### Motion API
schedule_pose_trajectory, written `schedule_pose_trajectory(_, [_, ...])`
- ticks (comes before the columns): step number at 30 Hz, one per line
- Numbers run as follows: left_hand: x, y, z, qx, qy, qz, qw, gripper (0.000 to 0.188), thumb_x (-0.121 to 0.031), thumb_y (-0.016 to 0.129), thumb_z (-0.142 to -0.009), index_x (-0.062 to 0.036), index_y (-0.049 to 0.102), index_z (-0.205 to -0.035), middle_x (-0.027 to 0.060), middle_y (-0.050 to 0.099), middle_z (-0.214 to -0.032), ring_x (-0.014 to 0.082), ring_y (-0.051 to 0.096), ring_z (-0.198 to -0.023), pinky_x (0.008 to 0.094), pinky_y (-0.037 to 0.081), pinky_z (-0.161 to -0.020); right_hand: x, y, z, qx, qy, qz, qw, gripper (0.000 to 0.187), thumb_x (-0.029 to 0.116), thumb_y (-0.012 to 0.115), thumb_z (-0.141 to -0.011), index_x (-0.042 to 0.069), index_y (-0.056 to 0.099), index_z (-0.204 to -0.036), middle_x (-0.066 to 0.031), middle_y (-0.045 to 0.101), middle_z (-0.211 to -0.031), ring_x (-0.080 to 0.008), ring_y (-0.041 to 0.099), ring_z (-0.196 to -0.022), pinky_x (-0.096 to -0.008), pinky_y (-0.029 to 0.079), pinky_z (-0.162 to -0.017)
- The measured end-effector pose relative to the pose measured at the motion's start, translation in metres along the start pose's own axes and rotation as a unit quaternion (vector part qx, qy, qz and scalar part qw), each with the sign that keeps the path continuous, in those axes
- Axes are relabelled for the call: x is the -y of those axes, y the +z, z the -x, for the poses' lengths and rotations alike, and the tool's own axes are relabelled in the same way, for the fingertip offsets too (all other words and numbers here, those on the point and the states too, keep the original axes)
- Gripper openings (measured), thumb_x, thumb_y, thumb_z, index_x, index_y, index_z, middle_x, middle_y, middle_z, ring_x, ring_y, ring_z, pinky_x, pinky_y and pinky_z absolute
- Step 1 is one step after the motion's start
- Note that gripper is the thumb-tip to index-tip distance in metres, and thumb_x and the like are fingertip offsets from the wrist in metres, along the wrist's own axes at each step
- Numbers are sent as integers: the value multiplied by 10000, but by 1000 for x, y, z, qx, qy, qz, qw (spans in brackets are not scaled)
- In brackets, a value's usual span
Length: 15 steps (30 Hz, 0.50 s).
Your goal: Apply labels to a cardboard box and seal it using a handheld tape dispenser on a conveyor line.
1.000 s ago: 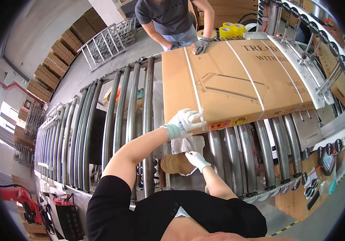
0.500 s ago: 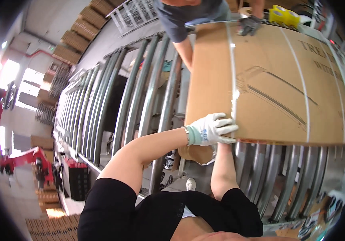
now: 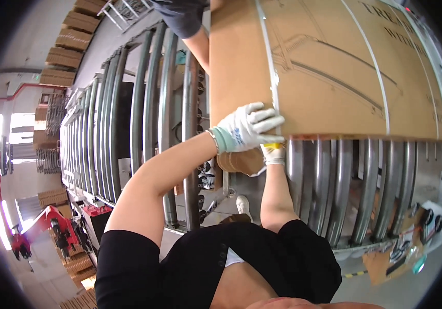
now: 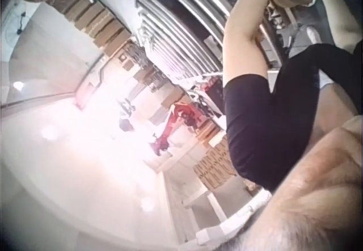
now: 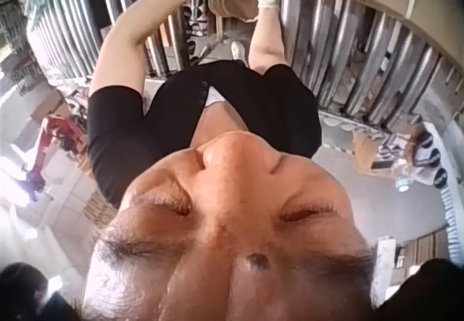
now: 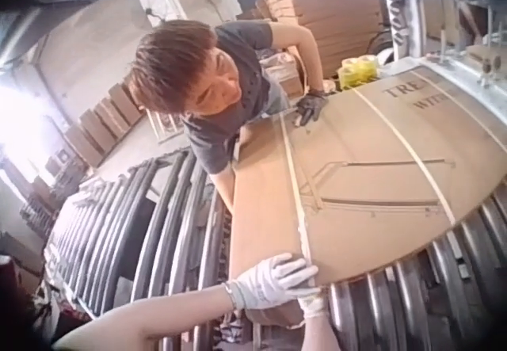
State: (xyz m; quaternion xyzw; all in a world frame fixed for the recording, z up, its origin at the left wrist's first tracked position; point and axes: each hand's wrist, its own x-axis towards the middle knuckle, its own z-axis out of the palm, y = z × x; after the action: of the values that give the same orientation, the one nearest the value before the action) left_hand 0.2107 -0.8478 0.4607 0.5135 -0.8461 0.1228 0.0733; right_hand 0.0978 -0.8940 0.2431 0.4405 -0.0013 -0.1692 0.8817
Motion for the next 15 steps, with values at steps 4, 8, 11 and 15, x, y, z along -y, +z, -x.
schedule_pose_trajectory(4, [-6, 3, -1, -13, 6, -5, 1000, 426, -235, 638, -679, -342, 591, -1089, 35, 470, -1221, 210, 447, -1105, 379, 415, -909, 7, -3, 31, -7, -45, 31, 998, 431, 206, 609, -781, 27, 525, -1164, -130, 534, -1173, -275, 516, -1081, -409, 490, -833])
schedule_pose_trajectory(8, [-9, -3, -2, 17, -4, -26, 1000, 453, -251, 626, -685, -374, 579, -1118, 31, 475, -1249, 214, 447, -1122, 394, 423, -910, -1, -10, 42, -6, -60, 70, 996, 418, 200, 606, -770, 28, 531, -1144, -128, 546, -1135, -276, 530, -1047, -403, 497, -817])
schedule_pose_trajectory(11, [-13, -6, -1, 45, -15, -27, 999, 492, -249, 628, -678, -399, 567, -1142, 36, 476, -1253, 223, 458, -1118, 404, 421, -928, 1, -13, 51, -10, -64, 99, 993, 409, 195, 604, -762, 28, 535, -1129, -127, 554, -1107, -276, 540, -1022, -397, 502, -804])
schedule_pose_trajectory(15, [-12, -9, -1, 59, -19, -31, 998, 538, -252, 630, -674, -411, 543, -1180, 45, 468, -1267, 233, 462, -1128, 419, 413, -950, 4, -18, 47, -20, -55, 135, 989, 396, 189, 601, -751, 29, 542, -1109, -125, 566, -1070, -277, 555, -988, -391, 509, -788])
